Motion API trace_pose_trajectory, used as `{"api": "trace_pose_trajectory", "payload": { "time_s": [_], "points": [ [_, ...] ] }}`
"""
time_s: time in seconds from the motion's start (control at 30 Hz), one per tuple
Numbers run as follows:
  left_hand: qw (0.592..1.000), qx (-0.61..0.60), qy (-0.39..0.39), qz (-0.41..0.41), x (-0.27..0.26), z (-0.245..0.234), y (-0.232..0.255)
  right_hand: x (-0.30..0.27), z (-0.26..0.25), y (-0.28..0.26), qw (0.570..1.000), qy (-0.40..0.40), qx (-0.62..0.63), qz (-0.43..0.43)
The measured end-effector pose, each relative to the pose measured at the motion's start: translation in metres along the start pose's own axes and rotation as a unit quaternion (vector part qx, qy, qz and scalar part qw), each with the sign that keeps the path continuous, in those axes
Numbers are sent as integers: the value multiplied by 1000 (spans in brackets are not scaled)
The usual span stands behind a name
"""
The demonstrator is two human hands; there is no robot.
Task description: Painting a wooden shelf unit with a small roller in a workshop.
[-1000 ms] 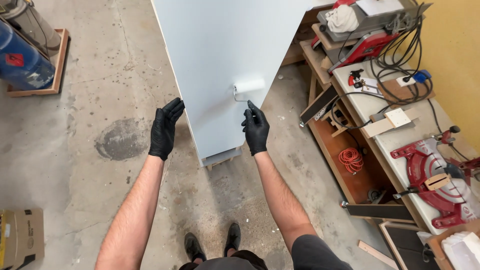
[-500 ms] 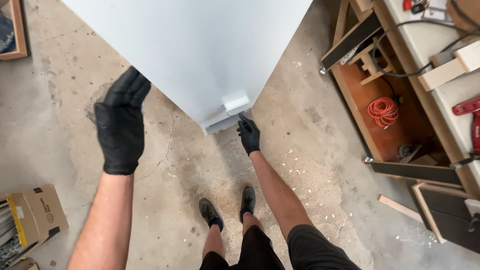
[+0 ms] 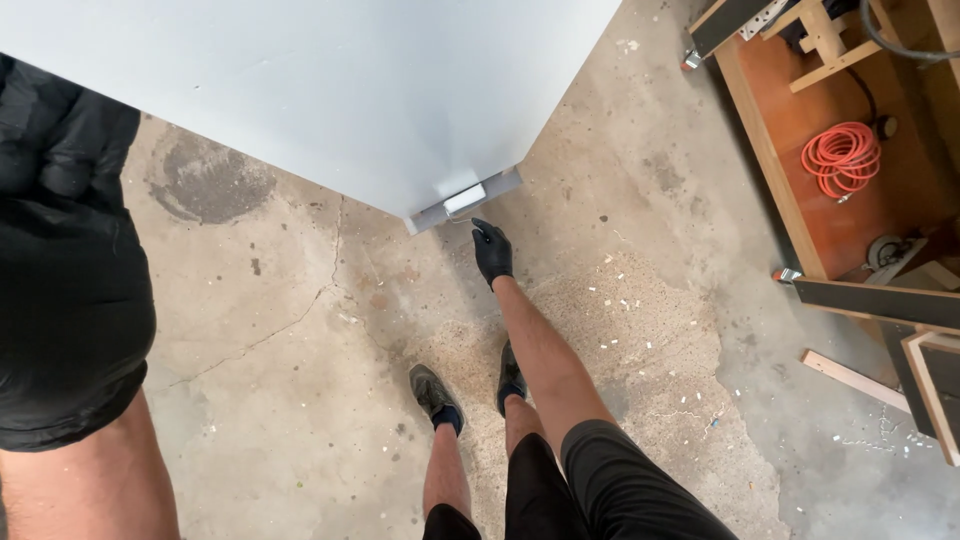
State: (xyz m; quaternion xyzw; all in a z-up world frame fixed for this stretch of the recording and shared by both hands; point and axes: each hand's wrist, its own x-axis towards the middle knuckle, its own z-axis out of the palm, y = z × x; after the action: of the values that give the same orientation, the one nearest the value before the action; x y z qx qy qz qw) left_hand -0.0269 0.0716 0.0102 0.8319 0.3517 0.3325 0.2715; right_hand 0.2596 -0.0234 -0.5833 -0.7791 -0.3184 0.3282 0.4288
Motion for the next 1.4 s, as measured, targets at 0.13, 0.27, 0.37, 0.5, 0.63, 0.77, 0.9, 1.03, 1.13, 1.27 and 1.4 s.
{"api": "trace_pose_trajectory", "payload": {
  "time_s": [0.13,0.27,0.37,0.5,0.63,0.77,0.9,1.03,1.13,1.27,1.4],
  "points": [
    [585,-678,397,-202,21,9,19,-4,-1,-12,1000,-12,-1,21],
    [953,-288,78,-53,18,9,25,-5,-1,-27,1000,5,-6,-10],
    [920,-374,99,-55,18,13,33,-9,-17,-46,999,8,-8,-30],
    [902,-415,109,-48,24,17,27,-36,-62,-131,997,-38,60,15],
    [797,-559,225,-31,34,36,36,-43,-77,-158,995,60,-3,-82],
    [832,-512,208,-46,33,37,28,-55,-115,-226,983,94,38,-152],
    [861,-468,192,-52,35,45,18,-62,-150,-291,970,107,98,-194],
    [873,-447,187,-59,38,47,15,-71,-170,-352,960,82,167,-211],
    [860,-461,207,-67,45,52,12,-80,-187,-407,944,93,197,-249],
    [855,-469,205,-84,50,57,7,-93,-209,-478,931,97,228,-268],
    [851,-469,211,-105,53,65,1,-131,-245,-570,924,82,259,-270]
  ]
}}
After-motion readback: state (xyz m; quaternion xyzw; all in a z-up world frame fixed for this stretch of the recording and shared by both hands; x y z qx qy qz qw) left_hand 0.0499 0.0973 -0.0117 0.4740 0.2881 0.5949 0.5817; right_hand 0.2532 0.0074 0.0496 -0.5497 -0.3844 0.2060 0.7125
